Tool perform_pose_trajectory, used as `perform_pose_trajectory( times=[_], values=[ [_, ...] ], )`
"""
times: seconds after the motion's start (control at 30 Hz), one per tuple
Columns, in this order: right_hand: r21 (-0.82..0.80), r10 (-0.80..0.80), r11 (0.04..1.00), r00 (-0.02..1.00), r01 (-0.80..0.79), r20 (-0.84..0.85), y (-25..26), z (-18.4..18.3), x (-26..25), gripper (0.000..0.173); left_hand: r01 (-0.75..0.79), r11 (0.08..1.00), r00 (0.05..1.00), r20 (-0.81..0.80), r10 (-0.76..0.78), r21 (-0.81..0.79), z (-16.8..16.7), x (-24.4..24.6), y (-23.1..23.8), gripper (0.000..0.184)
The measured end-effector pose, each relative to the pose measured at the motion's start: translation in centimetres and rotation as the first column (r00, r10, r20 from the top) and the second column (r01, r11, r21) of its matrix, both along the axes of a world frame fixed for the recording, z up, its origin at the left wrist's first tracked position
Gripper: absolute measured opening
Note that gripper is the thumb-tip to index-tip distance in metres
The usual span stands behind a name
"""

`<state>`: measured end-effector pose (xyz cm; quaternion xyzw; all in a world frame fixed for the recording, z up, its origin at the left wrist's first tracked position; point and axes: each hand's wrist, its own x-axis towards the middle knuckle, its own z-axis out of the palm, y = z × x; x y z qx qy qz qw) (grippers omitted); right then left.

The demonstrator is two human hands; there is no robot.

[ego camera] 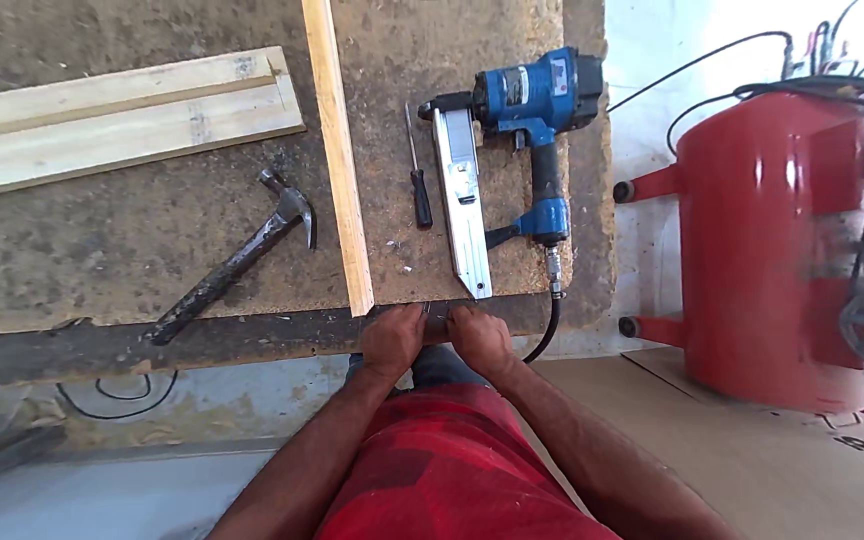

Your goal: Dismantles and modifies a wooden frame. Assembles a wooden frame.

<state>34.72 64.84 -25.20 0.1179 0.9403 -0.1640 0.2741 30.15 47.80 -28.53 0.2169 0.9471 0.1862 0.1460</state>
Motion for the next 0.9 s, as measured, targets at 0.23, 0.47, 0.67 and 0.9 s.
perform_pose_trajectory(
  times=[0.23, 0.47, 0.67, 0.9],
  values=[
    [-0.073, -0.058, 0.995, 0.978, 0.074, 0.202, 1.1, 0.0, -0.2, 0.026, 0.159, 0.987, 0.964, -0.221, -0.147, 0.036, -0.5, -0.4, -0.3, 0.018],
    [-0.217, -0.182, 0.953, 0.972, 0.213, 0.151, 1.1, 0.3, 0.2, 0.02, 0.404, 0.913, 0.899, -0.205, -0.387, 0.052, -0.3, -0.8, -1.1, 0.017],
    [-0.28, -0.25, 0.917, 0.956, 0.285, 0.153, 0.3, 0.1, 0.0, 0.018, 0.496, 0.864, 0.867, -0.106, -0.487, 0.088, -0.8, -0.3, -3.1, 0.031],
    [-0.303, -0.269, 0.897, 0.941, 0.322, 0.204, 0.6, -0.4, -0.1, 0.029, 0.577, 0.799, 0.802, -0.303, -0.515, 0.171, -2.3, 0.7, -4.2, 0.014]
  ],
)
